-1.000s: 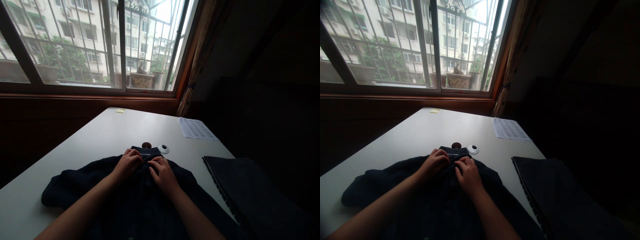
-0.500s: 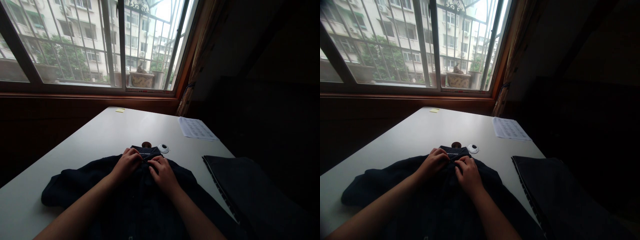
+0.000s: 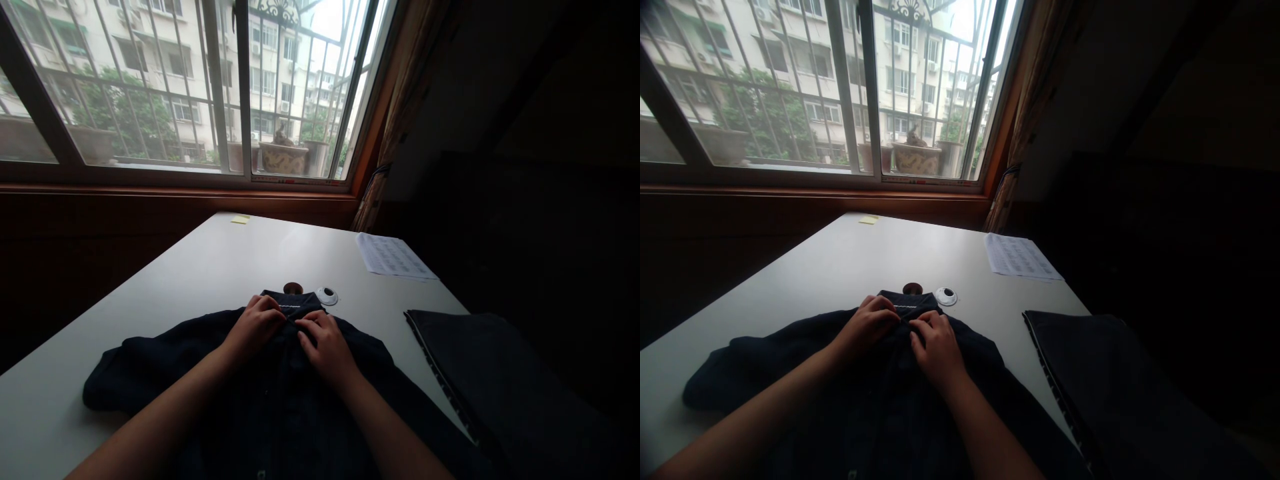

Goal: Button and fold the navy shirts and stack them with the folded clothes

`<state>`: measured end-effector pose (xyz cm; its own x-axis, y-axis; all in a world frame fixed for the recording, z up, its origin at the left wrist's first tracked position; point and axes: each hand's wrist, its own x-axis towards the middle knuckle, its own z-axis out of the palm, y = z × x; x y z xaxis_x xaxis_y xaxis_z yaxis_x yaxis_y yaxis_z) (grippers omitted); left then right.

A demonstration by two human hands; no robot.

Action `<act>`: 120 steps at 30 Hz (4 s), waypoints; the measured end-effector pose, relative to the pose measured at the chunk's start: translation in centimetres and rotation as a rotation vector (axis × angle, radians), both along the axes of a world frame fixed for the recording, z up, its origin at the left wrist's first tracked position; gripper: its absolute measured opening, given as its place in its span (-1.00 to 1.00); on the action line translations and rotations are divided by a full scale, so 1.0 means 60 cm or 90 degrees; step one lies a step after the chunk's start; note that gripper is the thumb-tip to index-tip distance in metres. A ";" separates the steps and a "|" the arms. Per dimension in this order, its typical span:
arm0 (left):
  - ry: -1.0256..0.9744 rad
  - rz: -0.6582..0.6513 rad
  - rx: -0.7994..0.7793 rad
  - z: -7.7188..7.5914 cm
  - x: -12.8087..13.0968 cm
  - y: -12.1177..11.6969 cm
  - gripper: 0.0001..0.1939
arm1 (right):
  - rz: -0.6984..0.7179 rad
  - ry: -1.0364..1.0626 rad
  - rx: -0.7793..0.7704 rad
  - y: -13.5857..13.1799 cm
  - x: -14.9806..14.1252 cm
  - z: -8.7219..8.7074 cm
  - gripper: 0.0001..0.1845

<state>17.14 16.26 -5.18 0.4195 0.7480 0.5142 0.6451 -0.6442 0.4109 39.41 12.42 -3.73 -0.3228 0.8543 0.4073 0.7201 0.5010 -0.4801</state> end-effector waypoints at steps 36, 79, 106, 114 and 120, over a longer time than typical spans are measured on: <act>-0.022 -0.029 -0.055 0.002 -0.001 0.003 -0.87 | 0.003 -0.006 0.000 -0.001 0.000 0.002 -0.73; 0.113 -0.188 -0.007 0.100 -0.011 -0.061 -0.92 | 0.100 -0.109 -0.018 -0.028 -0.001 0.020 -0.82; 0.015 -0.006 -0.015 0.006 0.009 -0.111 -0.88 | 0.075 0.125 -0.087 -0.012 0.008 0.022 -0.95; -0.010 -0.012 -0.043 0.016 0.000 -0.113 -0.87 | 0.061 0.231 -0.238 -0.016 -0.010 0.039 -0.88; -0.034 0.008 -0.071 0.008 -0.004 -0.110 -0.84 | 0.053 0.228 -0.266 -0.021 -0.017 0.035 -0.85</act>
